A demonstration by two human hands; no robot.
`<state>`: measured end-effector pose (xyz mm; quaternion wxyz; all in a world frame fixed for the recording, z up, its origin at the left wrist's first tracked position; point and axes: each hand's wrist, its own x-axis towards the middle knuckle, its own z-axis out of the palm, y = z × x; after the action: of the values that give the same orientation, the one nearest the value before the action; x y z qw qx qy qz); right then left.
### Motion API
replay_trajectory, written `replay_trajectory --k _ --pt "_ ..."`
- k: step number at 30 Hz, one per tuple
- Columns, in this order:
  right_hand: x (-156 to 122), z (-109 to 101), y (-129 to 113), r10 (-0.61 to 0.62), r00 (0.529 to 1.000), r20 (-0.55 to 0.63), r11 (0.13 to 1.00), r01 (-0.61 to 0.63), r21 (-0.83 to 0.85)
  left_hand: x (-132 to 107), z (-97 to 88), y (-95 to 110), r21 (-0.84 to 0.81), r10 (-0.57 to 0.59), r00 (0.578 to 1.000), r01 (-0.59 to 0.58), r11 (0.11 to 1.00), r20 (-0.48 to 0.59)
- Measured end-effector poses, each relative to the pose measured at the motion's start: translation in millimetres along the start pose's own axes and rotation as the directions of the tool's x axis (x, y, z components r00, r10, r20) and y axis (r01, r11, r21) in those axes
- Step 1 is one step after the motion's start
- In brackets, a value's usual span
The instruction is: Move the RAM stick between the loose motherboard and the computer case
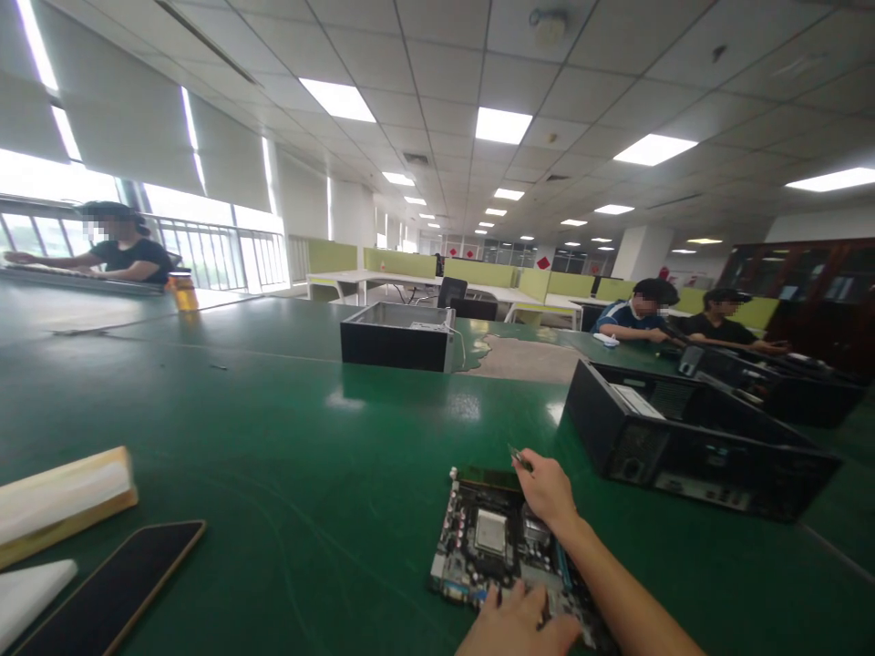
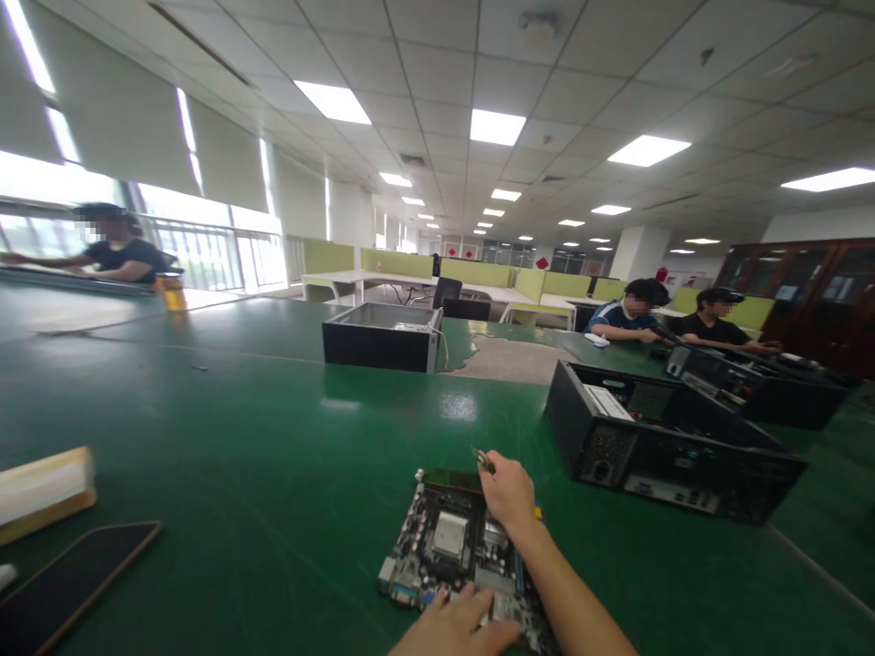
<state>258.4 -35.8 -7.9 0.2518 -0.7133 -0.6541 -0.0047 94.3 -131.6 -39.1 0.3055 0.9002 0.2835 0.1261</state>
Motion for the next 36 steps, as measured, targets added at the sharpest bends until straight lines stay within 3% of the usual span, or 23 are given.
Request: replay_trajectory --k 2,4,5,8,10,13,17,25,29,36 --pt "-6 -2 -1 0.016 1.000 -0.025 1.000 -0.017 -0.026 -3 -41.3 3 -0.015 0.051 0.996 -0.053 0.999 -0.079" --pt "-13 -5 1 0.013 0.999 -0.043 0.999 -0.015 -0.050 -4 -79.2 -7 0.039 -0.004 0.943 0.017 0.999 -0.333" --pt "-16 -6 2 0.017 0.999 -0.047 0.998 -0.020 -0.064 -4 -93.7 -16 0.044 -0.059 0.919 0.082 0.996 -0.391" --pt "-24 -8 6 0.054 0.998 -0.028 0.990 -0.057 -0.126 -1 -114.8 -51 0.004 -0.192 0.890 0.213 0.977 -0.413" --pt "-26 -7 9 0.066 0.998 0.010 0.983 -0.063 -0.172 0 -114.9 -68 -0.026 -0.219 0.906 0.225 0.974 -0.362" --pt "-25 -6 12 0.052 0.996 0.067 0.979 -0.037 -0.202 -1 -110.0 -76 -0.042 -0.228 0.917 0.227 0.973 -0.327" --pt "-19 -6 14 -0.001 0.994 0.105 0.983 0.020 -0.180 -3 -109.3 -72 0.006 -0.253 0.898 0.273 0.962 -0.361" --pt "-21 -2 20 -0.043 0.998 0.051 0.992 0.048 -0.116 -3 -104.9 -78 0.059 -0.188 0.918 0.221 0.973 -0.348" --pt "-21 0 21 -0.037 0.998 0.045 0.995 0.041 -0.088 -4 -105.1 -75 0.044 -0.199 0.910 0.230 0.972 -0.365" --pt "-20 -2 24 0.014 1.000 0.016 0.998 -0.013 -0.063 -6 -106.7 -68 0.070 -0.154 0.929 0.188 0.980 -0.336"
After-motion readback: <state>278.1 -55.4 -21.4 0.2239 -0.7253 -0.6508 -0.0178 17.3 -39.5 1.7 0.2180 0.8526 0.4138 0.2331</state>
